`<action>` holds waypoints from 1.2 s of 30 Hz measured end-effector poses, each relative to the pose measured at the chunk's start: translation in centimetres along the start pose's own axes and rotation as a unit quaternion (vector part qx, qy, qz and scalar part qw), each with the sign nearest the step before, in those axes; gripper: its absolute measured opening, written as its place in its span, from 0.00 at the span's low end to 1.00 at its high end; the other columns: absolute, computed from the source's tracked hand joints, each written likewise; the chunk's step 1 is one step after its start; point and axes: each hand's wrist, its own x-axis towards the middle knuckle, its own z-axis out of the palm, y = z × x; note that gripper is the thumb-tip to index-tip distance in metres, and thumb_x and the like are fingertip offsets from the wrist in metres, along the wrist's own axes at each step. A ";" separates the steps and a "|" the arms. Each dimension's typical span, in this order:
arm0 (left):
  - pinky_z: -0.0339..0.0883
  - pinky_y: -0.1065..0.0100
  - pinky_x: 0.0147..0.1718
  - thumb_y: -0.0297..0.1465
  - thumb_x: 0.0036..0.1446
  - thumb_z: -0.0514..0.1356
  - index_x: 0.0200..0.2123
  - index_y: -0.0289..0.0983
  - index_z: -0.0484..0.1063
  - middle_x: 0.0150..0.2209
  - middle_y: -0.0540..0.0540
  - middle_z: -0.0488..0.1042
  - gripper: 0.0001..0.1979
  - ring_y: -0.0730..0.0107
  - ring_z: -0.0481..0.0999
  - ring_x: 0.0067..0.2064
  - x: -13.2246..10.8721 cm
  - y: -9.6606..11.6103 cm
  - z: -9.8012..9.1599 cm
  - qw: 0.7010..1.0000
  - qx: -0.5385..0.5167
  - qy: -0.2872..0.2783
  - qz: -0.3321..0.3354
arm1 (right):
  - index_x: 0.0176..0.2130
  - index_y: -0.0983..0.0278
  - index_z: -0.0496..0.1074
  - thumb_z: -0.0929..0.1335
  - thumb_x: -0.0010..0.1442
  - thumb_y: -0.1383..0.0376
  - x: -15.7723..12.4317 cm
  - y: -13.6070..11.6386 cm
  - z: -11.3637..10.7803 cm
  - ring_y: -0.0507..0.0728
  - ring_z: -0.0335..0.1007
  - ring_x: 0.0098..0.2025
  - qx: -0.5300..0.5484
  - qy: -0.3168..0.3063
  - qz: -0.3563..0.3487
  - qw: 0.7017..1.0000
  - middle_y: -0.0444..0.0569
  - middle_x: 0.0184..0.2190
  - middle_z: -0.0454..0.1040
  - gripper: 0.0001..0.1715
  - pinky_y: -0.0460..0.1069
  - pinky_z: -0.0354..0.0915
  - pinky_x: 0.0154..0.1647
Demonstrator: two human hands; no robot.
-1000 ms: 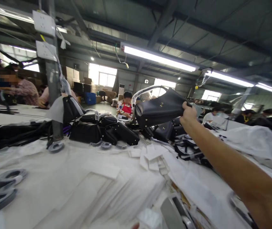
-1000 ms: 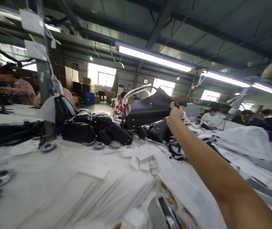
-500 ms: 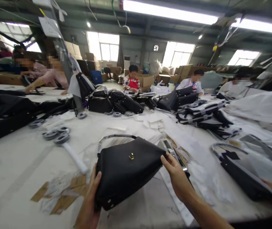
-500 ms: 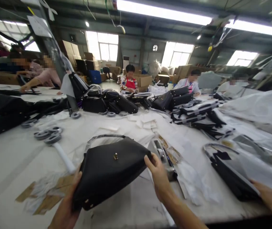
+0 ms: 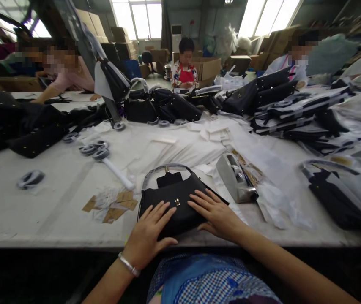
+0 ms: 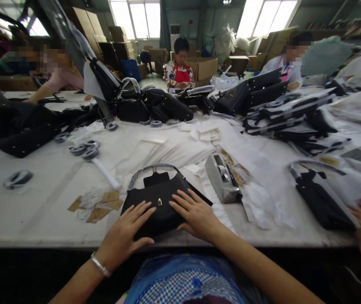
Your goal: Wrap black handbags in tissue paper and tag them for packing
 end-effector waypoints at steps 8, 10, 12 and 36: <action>0.61 0.49 0.62 0.18 0.62 0.50 0.67 0.52 0.54 0.66 0.47 0.63 0.34 0.56 0.64 0.66 -2.0 -0.9 6.5 0.990 0.134 0.027 0.045 | 0.64 0.54 0.63 0.62 0.68 0.71 -1.0 1.8 6.5 0.63 0.59 0.66 -0.029 0.030 -0.020 0.999 0.47 0.63 0.67 0.29 0.66 0.55 0.67; 0.59 0.49 0.62 0.16 0.60 0.48 0.67 0.50 0.55 0.66 0.48 0.63 0.35 0.57 0.63 0.66 -2.7 -0.4 7.0 0.990 0.132 0.039 0.030 | 0.64 0.54 0.64 0.60 0.67 0.73 -1.6 1.6 7.7 0.63 0.60 0.66 -0.018 0.036 -0.006 0.999 0.47 0.62 0.68 0.29 0.66 0.55 0.67; 0.58 0.48 0.63 0.17 0.59 0.50 0.67 0.49 0.55 0.66 0.48 0.63 0.36 0.56 0.62 0.66 -2.7 0.3 6.7 0.993 0.113 0.032 0.009 | 0.65 0.56 0.63 0.62 0.64 0.73 -1.8 1.2 7.5 0.63 0.57 0.67 0.001 0.025 0.007 1.000 0.48 0.64 0.66 0.32 0.67 0.52 0.68; 0.43 0.53 0.66 0.42 0.58 0.61 0.67 0.50 0.58 0.66 0.40 0.64 0.34 0.51 0.63 0.65 -0.4 -1.0 9.1 0.942 0.262 0.148 0.147 | 0.60 0.60 0.70 0.68 0.62 0.53 1.4 -0.7 4.6 0.65 0.64 0.63 0.166 -0.019 0.054 0.985 0.54 0.61 0.70 0.30 0.62 0.55 0.67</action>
